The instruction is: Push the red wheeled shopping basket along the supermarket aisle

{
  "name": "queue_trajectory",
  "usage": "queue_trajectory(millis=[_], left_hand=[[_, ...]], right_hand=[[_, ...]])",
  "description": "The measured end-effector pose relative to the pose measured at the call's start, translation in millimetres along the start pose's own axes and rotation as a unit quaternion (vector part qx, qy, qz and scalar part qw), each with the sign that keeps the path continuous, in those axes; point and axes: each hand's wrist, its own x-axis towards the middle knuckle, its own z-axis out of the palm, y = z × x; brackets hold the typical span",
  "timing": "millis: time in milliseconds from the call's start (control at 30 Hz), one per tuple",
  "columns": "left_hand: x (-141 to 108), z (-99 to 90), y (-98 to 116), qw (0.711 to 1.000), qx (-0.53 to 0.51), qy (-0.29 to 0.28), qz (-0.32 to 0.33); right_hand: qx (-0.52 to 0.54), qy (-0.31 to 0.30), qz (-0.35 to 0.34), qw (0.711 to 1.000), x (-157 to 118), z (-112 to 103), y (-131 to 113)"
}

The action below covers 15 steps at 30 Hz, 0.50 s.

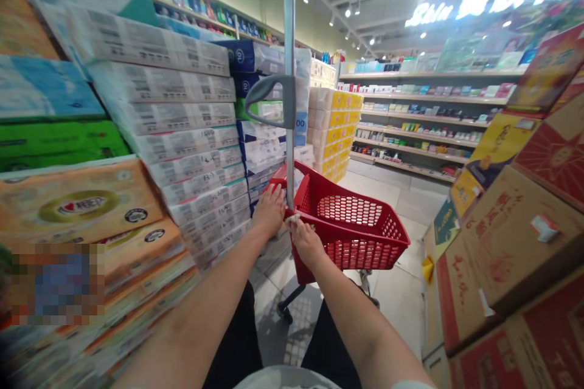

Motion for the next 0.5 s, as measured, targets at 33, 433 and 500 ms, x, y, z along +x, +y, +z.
queue_trajectory(millis=[33, 433, 500], left_hand=[[0, 0.3, 0, 1.0, -0.001, 0.006, 0.001], [0, -0.7, 3, 1.0, -0.005, 0.014, -0.007], [2, -1.0, 3, 1.0, -0.004, 0.013, -0.007]], right_hand=[[0.005, 0.0, 0.002, 1.0, -3, 1, -2], [0.021, -0.091, -0.028, 0.995, -7, -12, -1], [0.023, -0.065, -0.026, 0.997, -1, -14, -1]])
